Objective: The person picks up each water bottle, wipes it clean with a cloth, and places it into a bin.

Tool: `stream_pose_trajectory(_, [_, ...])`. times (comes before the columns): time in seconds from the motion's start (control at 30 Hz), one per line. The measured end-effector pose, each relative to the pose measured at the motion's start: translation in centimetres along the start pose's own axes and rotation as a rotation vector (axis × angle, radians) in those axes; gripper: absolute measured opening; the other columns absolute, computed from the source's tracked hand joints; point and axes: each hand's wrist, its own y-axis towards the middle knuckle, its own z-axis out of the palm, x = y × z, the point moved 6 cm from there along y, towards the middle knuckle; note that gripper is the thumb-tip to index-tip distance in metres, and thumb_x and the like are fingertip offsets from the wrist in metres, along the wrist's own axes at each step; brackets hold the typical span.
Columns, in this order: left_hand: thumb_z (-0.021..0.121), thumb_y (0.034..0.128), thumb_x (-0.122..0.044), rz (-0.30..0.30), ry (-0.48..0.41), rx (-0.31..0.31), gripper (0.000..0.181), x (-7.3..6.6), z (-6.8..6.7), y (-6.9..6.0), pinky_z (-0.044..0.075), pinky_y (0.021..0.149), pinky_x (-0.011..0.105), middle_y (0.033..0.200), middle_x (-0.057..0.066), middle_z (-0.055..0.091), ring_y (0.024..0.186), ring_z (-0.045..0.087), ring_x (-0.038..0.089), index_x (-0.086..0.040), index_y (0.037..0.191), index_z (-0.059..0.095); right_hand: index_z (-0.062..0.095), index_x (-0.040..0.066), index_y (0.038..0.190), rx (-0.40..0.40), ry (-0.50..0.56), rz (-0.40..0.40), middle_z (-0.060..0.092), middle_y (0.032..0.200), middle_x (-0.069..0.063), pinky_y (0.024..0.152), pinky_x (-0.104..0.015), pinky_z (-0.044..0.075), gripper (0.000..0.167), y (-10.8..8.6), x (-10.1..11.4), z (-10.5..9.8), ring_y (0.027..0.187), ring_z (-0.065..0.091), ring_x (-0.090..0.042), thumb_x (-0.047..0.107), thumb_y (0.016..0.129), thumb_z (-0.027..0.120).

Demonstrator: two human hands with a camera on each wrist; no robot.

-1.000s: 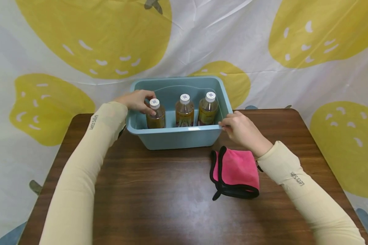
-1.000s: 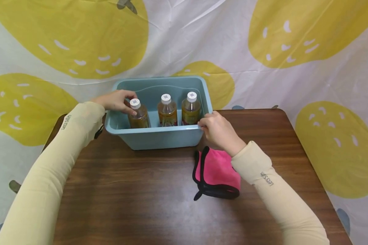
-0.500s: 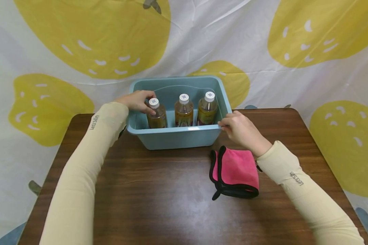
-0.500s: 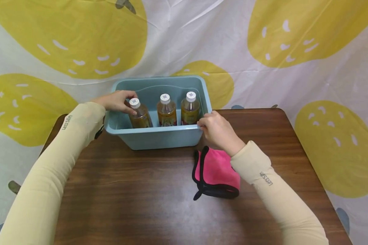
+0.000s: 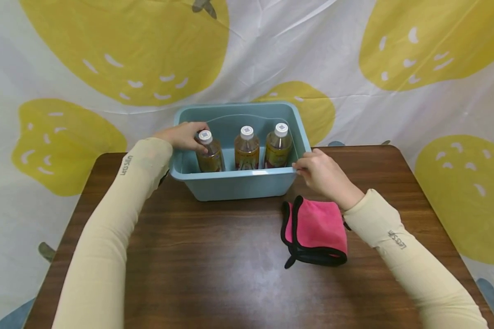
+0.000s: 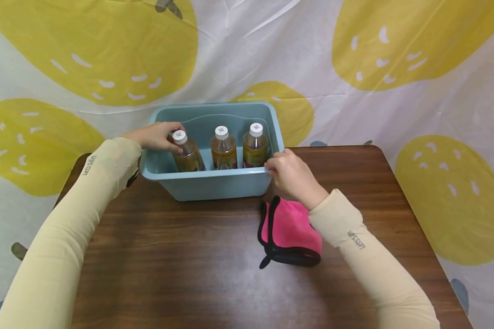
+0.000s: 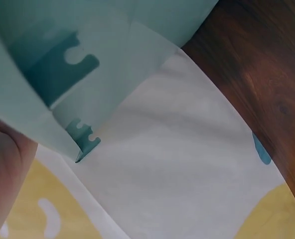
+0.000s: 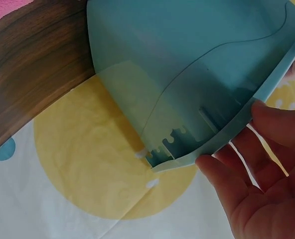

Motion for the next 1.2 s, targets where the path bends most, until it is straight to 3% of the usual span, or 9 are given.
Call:
stream_pose_trajectory(0.13, [0.07,0.0751,-0.012,-0.02,-0.004,-0.007,0.039,0.2,0.0,-0.3,0.042,0.083,0.042,0.103,0.017,0.058,0.092,0.054,0.028,-0.001,0.106,0.051,0.07,-0.002,0.083,-0.012,-0.003,-0.024,0.063,0.074,-0.011,0.059,-0.034,0.045,0.015,0.1,0.2,0.2,0.067,0.051,-0.027,-0.011,0.072,0.066])
stream_pose_trajectory(0.27, [0.07,0.0763,-0.016,-0.026,-0.033,-0.021,0.051,0.3,-0.4,-0.5,0.04,0.088,0.044,0.114,0.02,0.054,0.101,0.052,0.031,0.001,0.119,0.047,0.07,-0.003,0.08,-0.037,-0.001,-0.061,0.061,0.069,-0.01,0.056,-0.033,0.042,0.013,0.4,0.2,0.1,0.064,0.049,-0.026,-0.011,0.071,0.066])
stream_pose_trajectory(0.47, [0.062,0.085,-0.025,0.006,-0.044,-0.099,0.058,-1.3,-2.8,-1.6,0.031,0.099,0.048,0.137,0.022,0.035,0.121,0.038,0.039,0.002,0.131,0.039,0.07,-0.004,0.081,-0.061,0.002,-0.045,0.062,0.074,-0.012,0.059,-0.033,0.045,0.014,0.7,-0.4,-0.1,0.067,0.05,-0.026,-0.012,0.07,0.066])
stream_pose_trajectory(0.57, [0.058,0.0876,-0.028,0.041,-0.023,-0.19,0.056,-3.2,-4.1,-3.6,0.025,0.103,0.049,0.143,0.021,0.026,0.131,0.024,0.037,0.001,0.132,0.04,0.07,-0.005,0.081,-0.06,-0.001,-0.019,0.063,0.076,-0.013,0.062,-0.035,0.046,0.014,0.8,-0.9,0.0,0.069,0.052,-0.028,-0.012,0.07,0.067])
stream_pose_trajectory(0.73, [0.06,0.0864,-0.032,0.047,0.01,-0.37,0.058,-4.9,-4.4,-8.9,0.026,0.102,0.05,0.149,0.014,0.017,0.136,0.017,0.03,-0.003,0.133,0.04,0.071,-0.002,0.081,-0.026,0.017,0.011,0.063,0.074,-0.012,0.061,-0.036,0.045,0.01,1.1,-1.7,0.7,0.068,0.052,-0.028,-0.008,0.074,0.066])
stream_pose_trajectory(0.87, [0.062,0.0837,-0.039,-0.02,0.022,-0.525,0.07,-4.9,-3.4,-12.7,0.02,0.105,0.053,0.15,0.009,0.015,0.138,0.011,0.027,-0.009,0.139,0.033,0.071,-0.002,0.084,-0.047,0.011,0.008,0.063,0.076,-0.011,0.062,-0.036,0.045,0.01,1.1,-1.9,0.6,0.07,0.052,-0.028,-0.005,0.075,0.068])
stream_pose_trajectory(0.97, [0.063,0.0805,-0.045,-0.085,0.055,-0.607,0.081,-4.4,-2.1,-14.8,0.02,0.102,0.059,0.152,0.006,0.009,0.139,0.002,0.025,-0.016,0.144,0.023,0.069,-0.002,0.096,-0.06,0.01,0.009,0.065,0.087,-0.014,0.069,-0.038,0.048,0.022,0.2,-2.2,0.6,0.08,0.055,-0.029,-0.002,0.074,0.07])
stream_pose_trajectory(1.07, [0.064,0.0774,-0.05,-0.132,0.136,-0.642,0.09,-3.9,-0.7,-16.5,0.016,0.102,0.061,0.152,0.008,0.003,0.138,-0.007,0.028,-0.019,0.146,0.015,0.06,0.0,0.116,-0.059,-0.009,0.03,0.059,0.112,-0.019,0.087,-0.046,0.045,0.044,-1.4,-2.4,0.4,0.104,0.053,-0.033,0.01,0.075,0.072])
stream_pose_trajectory(1.2, [0.063,0.0744,-0.057,-0.2,0.224,-0.653,0.098,-3.0,0.9,-18.4,0.009,0.102,0.063,0.151,0.012,-0.006,0.135,-0.015,0.032,-0.018,0.147,0.009,0.046,0.006,0.132,-0.077,-0.088,0.111,0.04,0.137,-0.02,0.101,-0.059,0.022,0.069,-4.2,-2.6,-1.0,0.129,0.031,-0.036,0.032,0.074,0.074])
